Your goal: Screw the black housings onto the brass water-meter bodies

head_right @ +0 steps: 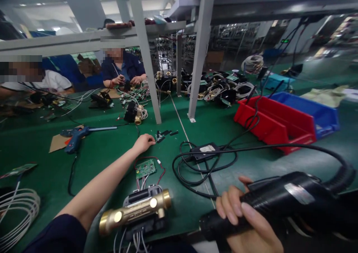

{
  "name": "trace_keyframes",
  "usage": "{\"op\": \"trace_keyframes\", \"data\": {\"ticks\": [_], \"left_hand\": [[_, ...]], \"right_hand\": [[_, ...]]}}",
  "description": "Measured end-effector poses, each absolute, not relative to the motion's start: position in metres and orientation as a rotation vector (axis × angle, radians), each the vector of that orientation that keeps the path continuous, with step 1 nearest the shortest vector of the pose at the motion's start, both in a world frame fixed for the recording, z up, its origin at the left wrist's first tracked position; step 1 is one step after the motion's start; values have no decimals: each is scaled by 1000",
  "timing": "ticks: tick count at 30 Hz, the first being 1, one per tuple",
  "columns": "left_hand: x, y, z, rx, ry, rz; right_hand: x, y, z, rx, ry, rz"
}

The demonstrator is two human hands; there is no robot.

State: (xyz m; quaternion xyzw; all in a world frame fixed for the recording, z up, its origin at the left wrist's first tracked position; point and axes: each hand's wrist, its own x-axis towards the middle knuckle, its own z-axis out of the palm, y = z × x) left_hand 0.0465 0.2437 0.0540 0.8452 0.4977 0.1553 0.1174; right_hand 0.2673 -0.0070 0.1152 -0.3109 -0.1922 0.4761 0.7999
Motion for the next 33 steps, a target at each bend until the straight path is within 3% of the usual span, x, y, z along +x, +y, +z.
{"op": "trace_keyframes", "data": {"ticks": [6, 9, 11, 13, 16, 23, 33], "left_hand": [[22, 209, 92, 2354, 1502, 714], [-9, 148, 125, 2234, 1574, 892], [-24, 94, 141, 2168, 1451, 1120], [-29, 41, 144, 2209, 1242, 1121], [-21, -18, 120, 2267, 1089, 1186], [1, -43, 38, 2338, 1512, 1380], [3, -36, 37, 2597, 1623, 1249]], "right_hand": [[267, -13, 118, -698, -379, 1073], [264, -16, 120, -703, -369, 1068], [261, -17, 122, -710, -363, 1065], [256, -16, 123, -720, -359, 1073], [248, -15, 124, -748, -367, 1103], [230, -20, 130, -706, -473, 1153], [213, -26, 137, -660, -641, 1150]]}}
